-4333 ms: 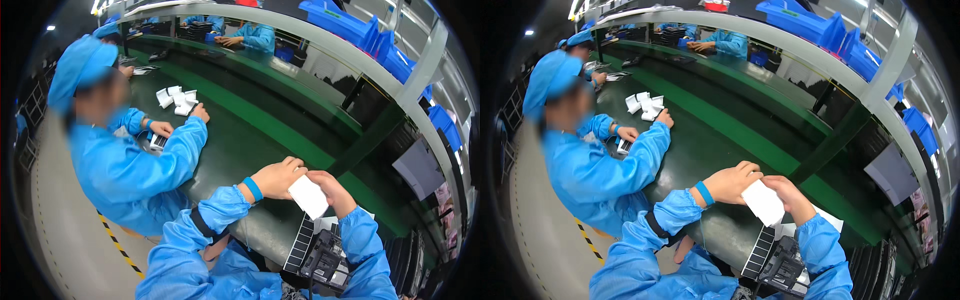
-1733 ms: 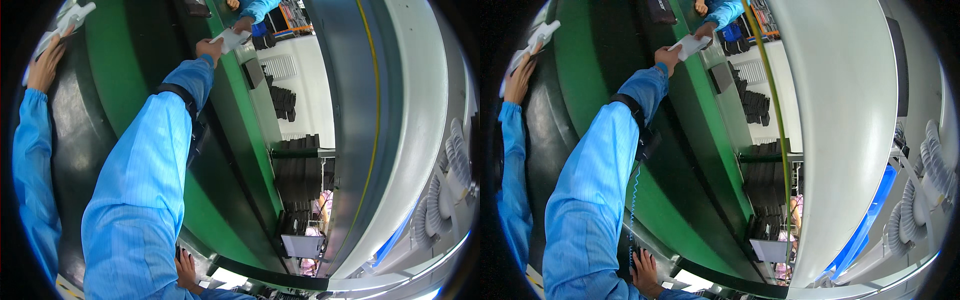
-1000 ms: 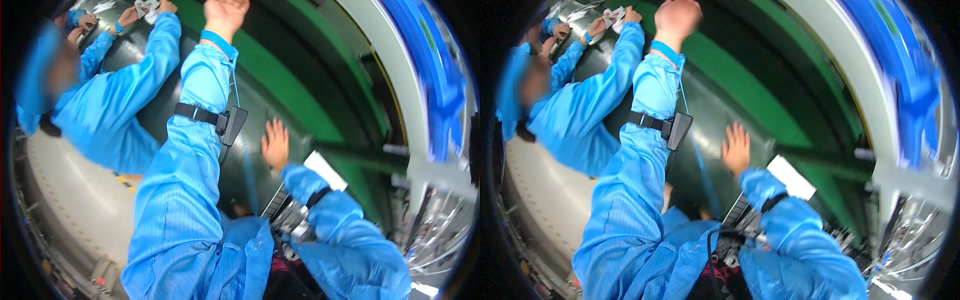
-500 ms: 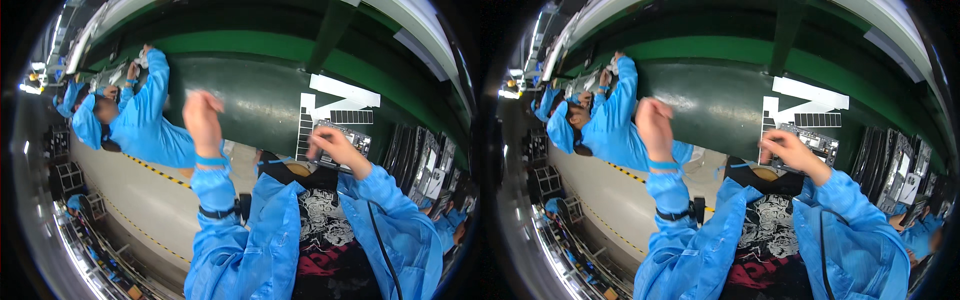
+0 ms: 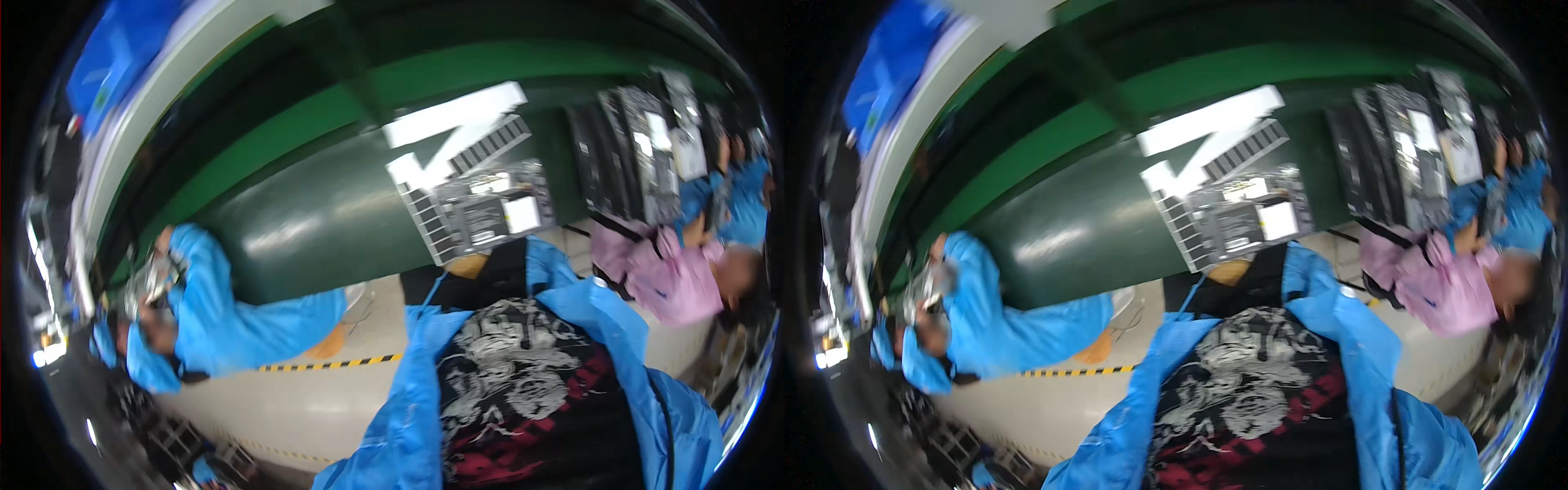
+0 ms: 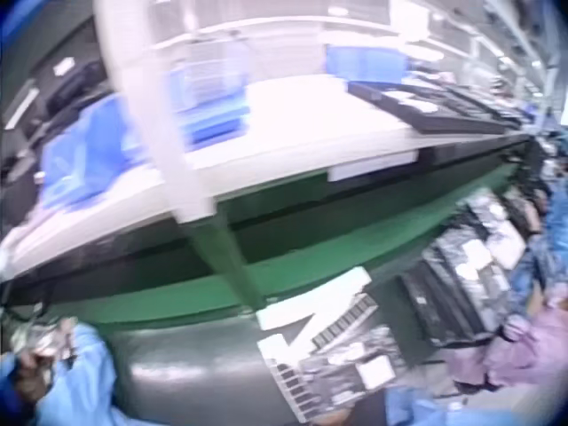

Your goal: Assemble electronic components by applying adhesive strips and connecting internal wiring.

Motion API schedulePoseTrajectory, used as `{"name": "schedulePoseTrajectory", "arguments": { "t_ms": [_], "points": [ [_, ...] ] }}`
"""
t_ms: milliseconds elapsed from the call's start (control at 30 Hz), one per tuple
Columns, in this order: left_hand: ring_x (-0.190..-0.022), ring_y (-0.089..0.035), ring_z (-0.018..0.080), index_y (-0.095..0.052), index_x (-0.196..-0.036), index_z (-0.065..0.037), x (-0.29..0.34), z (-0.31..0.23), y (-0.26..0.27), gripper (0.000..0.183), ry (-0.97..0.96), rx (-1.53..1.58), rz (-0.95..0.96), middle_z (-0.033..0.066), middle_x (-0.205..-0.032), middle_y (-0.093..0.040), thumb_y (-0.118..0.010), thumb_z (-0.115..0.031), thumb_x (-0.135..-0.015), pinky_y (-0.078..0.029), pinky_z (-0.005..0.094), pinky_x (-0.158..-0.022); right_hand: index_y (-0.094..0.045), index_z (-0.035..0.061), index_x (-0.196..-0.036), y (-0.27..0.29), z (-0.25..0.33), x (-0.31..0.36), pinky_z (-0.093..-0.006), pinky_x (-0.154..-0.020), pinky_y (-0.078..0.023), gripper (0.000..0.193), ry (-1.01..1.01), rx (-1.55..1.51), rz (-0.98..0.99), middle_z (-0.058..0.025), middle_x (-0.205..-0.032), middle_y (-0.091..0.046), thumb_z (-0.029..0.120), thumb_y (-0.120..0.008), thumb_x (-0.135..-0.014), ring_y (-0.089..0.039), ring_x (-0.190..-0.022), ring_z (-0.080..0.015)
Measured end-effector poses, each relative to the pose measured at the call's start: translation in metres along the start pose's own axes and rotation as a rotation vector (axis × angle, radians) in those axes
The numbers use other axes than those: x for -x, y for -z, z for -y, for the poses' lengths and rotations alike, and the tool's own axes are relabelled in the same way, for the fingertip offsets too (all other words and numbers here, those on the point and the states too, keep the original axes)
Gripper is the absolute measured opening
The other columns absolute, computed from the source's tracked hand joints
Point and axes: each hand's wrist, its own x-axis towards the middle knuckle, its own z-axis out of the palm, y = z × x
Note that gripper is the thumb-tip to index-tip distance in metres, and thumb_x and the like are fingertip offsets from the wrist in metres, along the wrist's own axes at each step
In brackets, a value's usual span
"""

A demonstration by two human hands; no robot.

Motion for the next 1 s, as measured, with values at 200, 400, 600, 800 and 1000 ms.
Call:
{"name": "schedulePoseTrajectory", "arguments": {
  "t_ms": [200,400,600,800,1000],
  "points": [
    [-0.085,-0.068,0.0301,-0.067,-0.095,-0.001,-0.060,-0.075,-0.001,0.033,-0.069,-0.059,0.020,0.0182,-0.088,-0.070,-0.053,-0.030,-0.090,-0.050,0.0432,-0.076,-0.062,-0.0015,-0.096,-0.068,-0.077,-0.018,-0.0376,-0.077,-0.053,0.029,-0.267,-0.241,-0.131,-0.0150,-0.094,-0.069,0.024,-0.046,-0.097,-0.067,-0.091,-0.0213],
    [-0.085,-0.068,0.0303,-0.067,-0.095,-0.001,-0.110,-0.109,-0.023,0.033,-0.098,-0.119,0.055,0.0183,-0.088,-0.070,-0.053,-0.030,-0.090,-0.050,0.0435,-0.076,-0.062,-0.0016,-0.097,-0.138,-0.119,-0.034,-0.0377,-0.076,-0.053,0.030,-0.425,-0.367,-0.161,-0.0153,-0.093,-0.069,0.024,-0.047,-0.096,-0.067,-0.091,-0.0216],
    [-0.086,-0.068,0.0306,-0.067,-0.096,-0.001,-0.159,-0.121,-0.039,0.033,-0.084,-0.148,0.066,0.0185,-0.089,-0.070,-0.054,-0.030,-0.090,-0.050,0.0438,-0.077,-0.062,-0.0017,-0.097,-0.172,-0.136,-0.063,-0.0378,-0.076,-0.053,0.031,-0.506,-0.422,-0.142,-0.0156,-0.092,-0.069,0.025,-0.047,-0.096,-0.067,-0.091,-0.0218],
    [-0.086,-0.068,0.0308,-0.067,-0.096,-0.001,-0.193,-0.131,-0.059,0.033,-0.088,-0.162,0.089,0.0186,-0.089,-0.070,-0.054,-0.030,-0.090,-0.050,0.0442,-0.077,-0.062,-0.0018,-0.098,-0.188,-0.152,-0.062,-0.0378,-0.076,-0.053,0.031,-0.586,-0.432,-0.141,-0.0160,-0.091,-0.069,0.025,-0.047,-0.096,-0.067,-0.090,-0.0221],
    [-0.086,-0.068,0.0311,-0.067,-0.096,-0.001,-0.225,-0.102,-0.061,0.033,-0.050,-0.184,0.040,0.0187,-0.090,-0.070,-0.054,-0.030,-0.089,-0.050,0.0445,-0.077,-0.062,-0.0019,-0.099,-0.231,-0.170,-0.090,-0.0379,-0.076,-0.053,0.032,-0.598,-0.406,-0.107,-0.0163,-0.091,-0.069,0.026,-0.047,-0.096,-0.067,-0.090,-0.0223]
  ]
}}
